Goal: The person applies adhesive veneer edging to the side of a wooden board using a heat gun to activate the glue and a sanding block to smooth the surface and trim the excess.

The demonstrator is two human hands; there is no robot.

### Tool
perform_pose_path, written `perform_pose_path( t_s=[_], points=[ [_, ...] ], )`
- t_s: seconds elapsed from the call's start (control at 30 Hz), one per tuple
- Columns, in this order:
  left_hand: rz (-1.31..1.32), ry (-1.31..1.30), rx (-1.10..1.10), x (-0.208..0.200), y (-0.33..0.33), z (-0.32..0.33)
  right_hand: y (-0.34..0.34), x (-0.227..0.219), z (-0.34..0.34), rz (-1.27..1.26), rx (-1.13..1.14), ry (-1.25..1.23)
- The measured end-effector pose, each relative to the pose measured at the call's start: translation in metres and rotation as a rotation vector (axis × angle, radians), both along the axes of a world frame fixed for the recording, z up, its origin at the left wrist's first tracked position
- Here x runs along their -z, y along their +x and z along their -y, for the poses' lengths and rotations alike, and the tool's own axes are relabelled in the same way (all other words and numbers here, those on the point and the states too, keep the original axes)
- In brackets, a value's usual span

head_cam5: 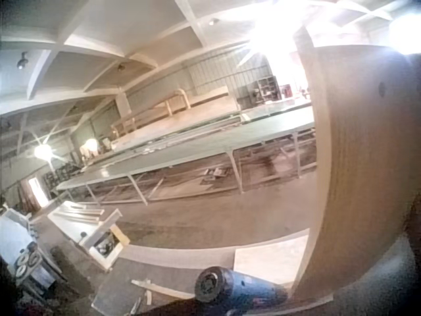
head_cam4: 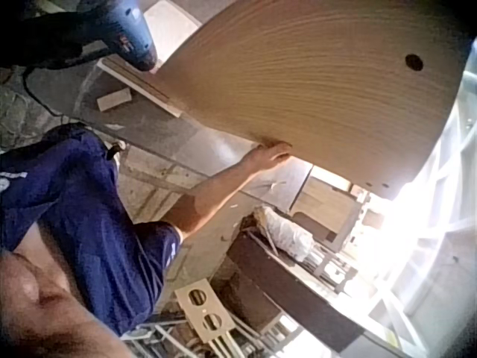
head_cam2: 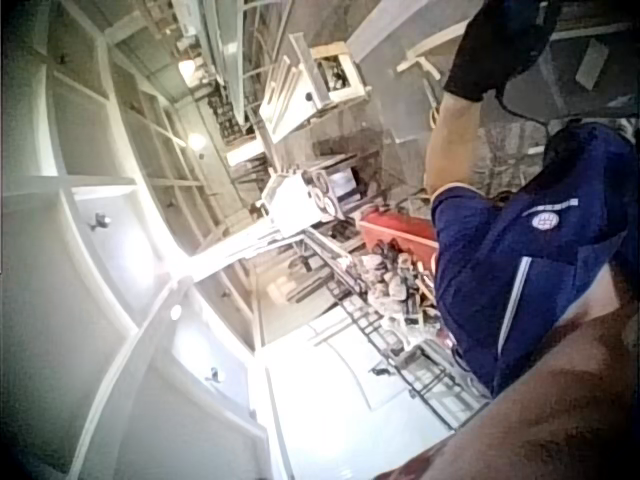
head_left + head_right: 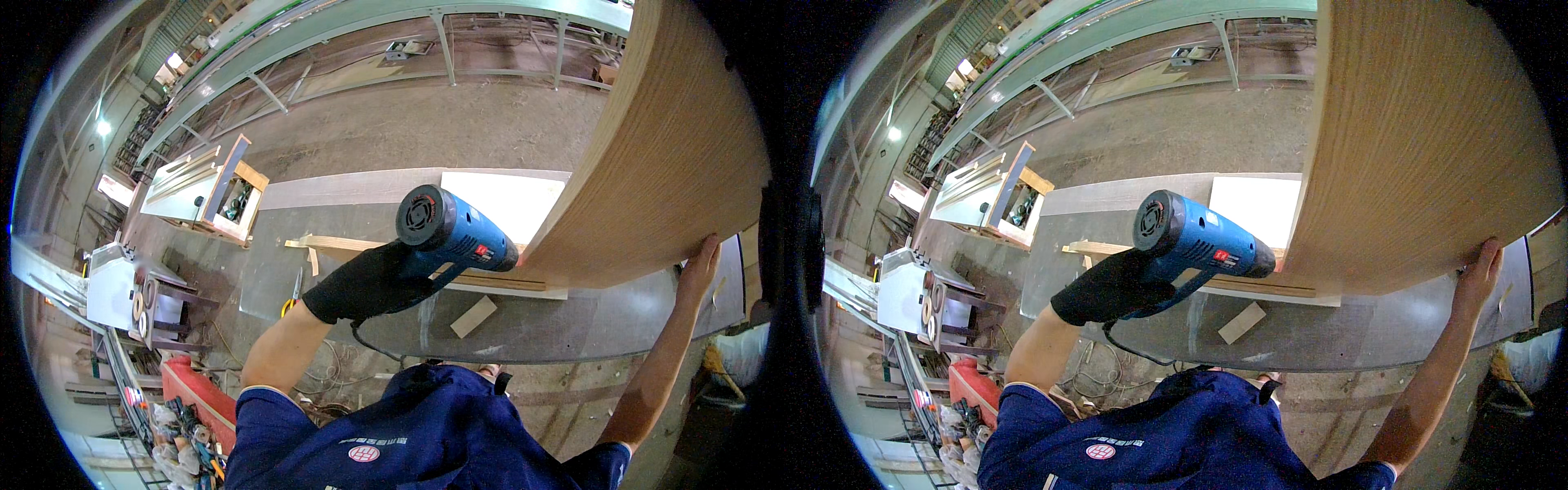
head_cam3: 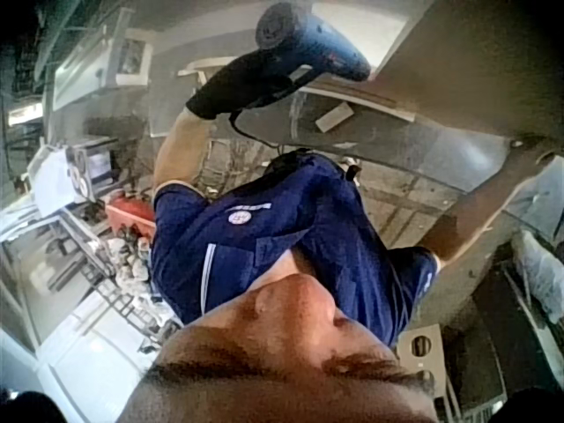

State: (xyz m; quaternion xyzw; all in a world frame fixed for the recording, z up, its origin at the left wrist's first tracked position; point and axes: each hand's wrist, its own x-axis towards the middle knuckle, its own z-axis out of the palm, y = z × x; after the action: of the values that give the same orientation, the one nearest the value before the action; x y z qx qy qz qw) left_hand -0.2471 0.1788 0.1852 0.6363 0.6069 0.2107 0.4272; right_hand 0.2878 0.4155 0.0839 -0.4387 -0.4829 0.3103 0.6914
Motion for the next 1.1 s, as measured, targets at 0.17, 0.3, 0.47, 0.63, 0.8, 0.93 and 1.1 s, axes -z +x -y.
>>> perform_pose_path(
  t_s=[0.17, 0.3, 0.47, 0.63, 0.8, 0.93, 1.1],
  points=[
    [-0.017, 0.003, -0.048, -0.012, -0.002, 0.008, -0.005, -0.004, 0.002, -0.046, -0.034, -0.011],
    [-0.148, -0.011, -0.063, -0.035, -0.005, 0.017, 0.005, 0.005, -0.004, -0.086, -0.038, -0.039],
    [-0.199, 0.136, -0.065, -0.037, -0.034, 0.041, 0.017, 0.012, -0.010, -0.067, -0.050, -0.023],
    [-0.229, -0.004, -0.181, -0.029, -0.069, 0.068, 0.026, 0.014, -0.014, 0.005, -0.022, -0.022],
    [-0.298, -0.041, -0.294, -0.030, -0.091, 0.092, 0.020, 0.013, -0.013, -0.020, 0.010, -0.015],
    [-0.363, -0.009, -0.370, -0.030, -0.103, 0.110, 0.023, 0.012, -0.015, -0.009, 0.003, -0.033],
    [-0.240, -0.068, -0.620, -0.026, -0.128, 0.150, 0.035, 0.011, -0.015, 0.006, 0.061, -0.095]
  ],
)
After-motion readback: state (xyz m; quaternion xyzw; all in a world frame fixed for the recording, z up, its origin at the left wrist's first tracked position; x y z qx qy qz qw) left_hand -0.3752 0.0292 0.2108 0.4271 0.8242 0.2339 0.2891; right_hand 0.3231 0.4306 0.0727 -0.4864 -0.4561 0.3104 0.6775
